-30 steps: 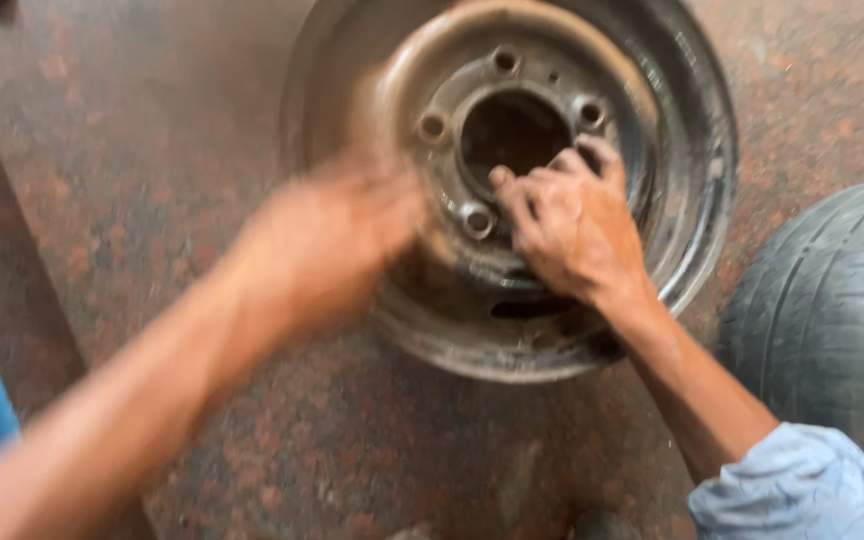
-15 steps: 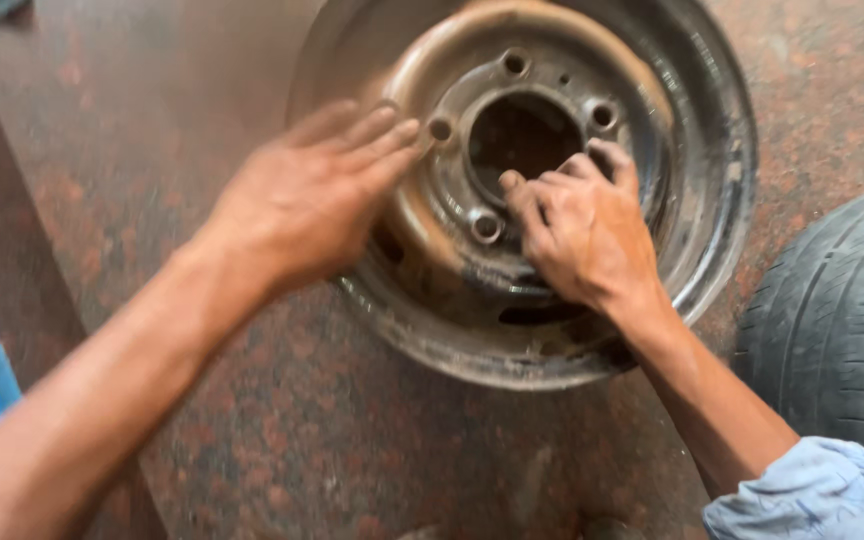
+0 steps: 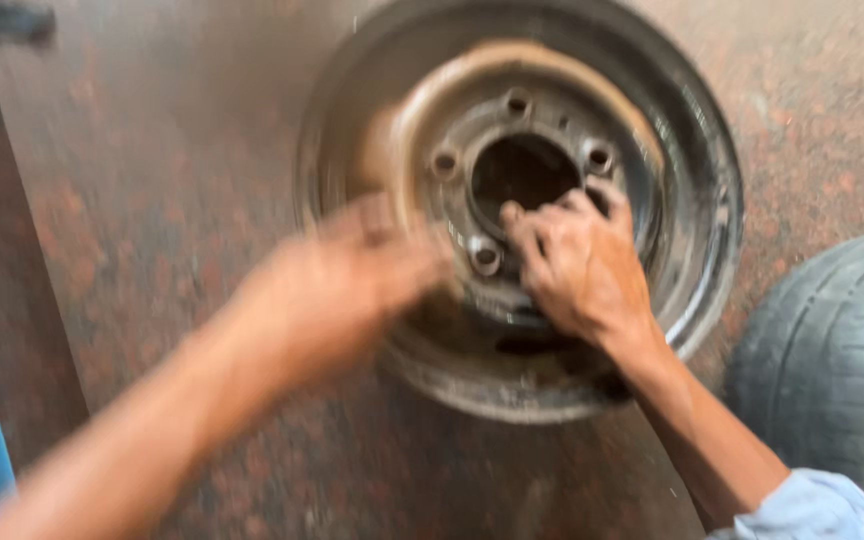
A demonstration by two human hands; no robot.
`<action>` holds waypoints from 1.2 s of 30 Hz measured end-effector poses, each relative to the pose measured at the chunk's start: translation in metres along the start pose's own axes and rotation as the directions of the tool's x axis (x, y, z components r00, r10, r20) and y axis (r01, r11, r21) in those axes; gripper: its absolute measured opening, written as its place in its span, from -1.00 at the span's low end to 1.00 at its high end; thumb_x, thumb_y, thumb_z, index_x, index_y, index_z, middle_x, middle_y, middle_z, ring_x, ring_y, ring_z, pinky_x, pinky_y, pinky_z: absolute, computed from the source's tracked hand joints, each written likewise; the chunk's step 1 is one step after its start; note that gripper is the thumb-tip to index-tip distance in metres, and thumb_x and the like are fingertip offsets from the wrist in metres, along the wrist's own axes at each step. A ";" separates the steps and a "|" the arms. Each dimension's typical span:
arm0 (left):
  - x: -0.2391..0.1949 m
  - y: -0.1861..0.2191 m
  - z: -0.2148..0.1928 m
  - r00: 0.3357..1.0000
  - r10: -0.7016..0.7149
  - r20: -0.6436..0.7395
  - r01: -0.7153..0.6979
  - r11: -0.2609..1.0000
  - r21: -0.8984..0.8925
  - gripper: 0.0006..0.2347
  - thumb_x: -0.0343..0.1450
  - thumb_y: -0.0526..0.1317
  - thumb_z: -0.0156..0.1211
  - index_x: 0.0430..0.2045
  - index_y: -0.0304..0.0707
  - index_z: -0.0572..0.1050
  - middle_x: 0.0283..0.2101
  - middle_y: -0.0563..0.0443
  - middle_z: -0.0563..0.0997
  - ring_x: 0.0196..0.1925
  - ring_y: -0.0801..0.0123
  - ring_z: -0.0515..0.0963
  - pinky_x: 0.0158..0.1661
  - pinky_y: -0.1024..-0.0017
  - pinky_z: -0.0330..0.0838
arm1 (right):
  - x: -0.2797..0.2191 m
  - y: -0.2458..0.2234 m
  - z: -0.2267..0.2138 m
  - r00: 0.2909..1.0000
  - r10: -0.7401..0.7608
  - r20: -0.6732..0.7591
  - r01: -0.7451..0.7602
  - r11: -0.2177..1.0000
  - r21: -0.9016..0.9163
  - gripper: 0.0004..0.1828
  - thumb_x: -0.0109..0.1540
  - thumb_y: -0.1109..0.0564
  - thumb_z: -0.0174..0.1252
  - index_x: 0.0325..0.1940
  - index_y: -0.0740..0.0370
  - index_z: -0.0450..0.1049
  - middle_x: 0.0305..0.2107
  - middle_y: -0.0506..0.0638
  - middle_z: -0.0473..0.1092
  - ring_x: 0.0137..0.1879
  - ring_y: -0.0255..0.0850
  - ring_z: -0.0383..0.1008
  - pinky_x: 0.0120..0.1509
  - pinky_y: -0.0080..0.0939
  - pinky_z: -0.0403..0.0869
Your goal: The person scrubs the inner surface of a metal wheel rim using a small abrasive pad. They repeatedly rub the central hub and surrounding areas with both hands, focusing on removing dirt or residue from the rim's interior.
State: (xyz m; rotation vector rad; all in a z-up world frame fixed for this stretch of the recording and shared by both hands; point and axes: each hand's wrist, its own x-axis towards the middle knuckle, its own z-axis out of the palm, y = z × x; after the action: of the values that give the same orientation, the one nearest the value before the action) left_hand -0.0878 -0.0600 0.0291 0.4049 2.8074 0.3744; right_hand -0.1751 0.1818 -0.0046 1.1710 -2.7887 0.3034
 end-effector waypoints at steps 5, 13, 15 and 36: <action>-0.010 0.004 0.020 0.866 0.212 -0.454 -0.168 0.976 0.136 -0.48 0.26 -0.47 0.09 0.21 -0.30 0.41 0.27 -0.21 0.52 0.30 0.16 0.48 0.25 0.24 0.27 | -0.005 0.007 0.006 0.972 -0.225 -0.065 0.205 0.952 -0.228 -0.71 0.44 0.18 -0.03 0.07 0.19 0.61 -0.33 0.02 0.54 -0.11 -0.01 0.48 0.38 0.18 0.22; -0.012 0.039 0.047 0.830 0.124 -0.543 -0.115 0.992 0.052 -0.56 0.22 -0.43 0.16 0.03 -0.46 0.48 0.16 -0.30 0.56 0.27 0.06 0.51 0.37 0.16 0.24 | -0.022 0.017 0.026 0.966 -0.248 -0.078 0.215 0.929 -0.302 -0.60 0.35 0.22 0.00 0.23 0.33 0.56 -0.32 0.05 0.51 -0.07 0.03 0.50 0.38 0.19 0.30; -0.032 0.083 0.054 0.817 0.175 -0.549 -0.282 0.952 -0.116 -0.50 0.08 -0.41 0.09 -0.03 -0.45 0.49 0.12 -0.31 0.59 0.22 0.06 0.54 0.30 0.10 0.23 | -0.002 0.020 0.020 0.975 -0.154 -0.160 0.123 0.975 -0.187 -0.72 0.40 0.15 0.00 0.10 0.27 0.55 -0.30 0.06 0.51 -0.03 0.04 0.51 0.39 0.14 0.32; -0.029 0.108 0.040 0.701 -0.442 -0.560 -0.152 0.674 -0.723 -0.73 0.53 -0.17 0.09 -0.03 -0.46 0.44 -0.08 -0.26 0.60 -0.07 0.09 0.64 -0.09 0.23 0.56 | -0.073 -0.049 -0.037 0.895 0.248 0.370 -0.347 -0.134 0.928 -0.79 0.37 0.25 0.18 0.01 0.35 0.32 -0.14 0.12 0.51 -0.02 -0.17 0.58 0.13 -0.10 0.61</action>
State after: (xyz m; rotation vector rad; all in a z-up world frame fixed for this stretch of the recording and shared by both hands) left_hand -0.0233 0.0396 0.0298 -0.2560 2.9418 1.8974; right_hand -0.0884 0.2075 0.0265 0.3347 -2.4286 2.8304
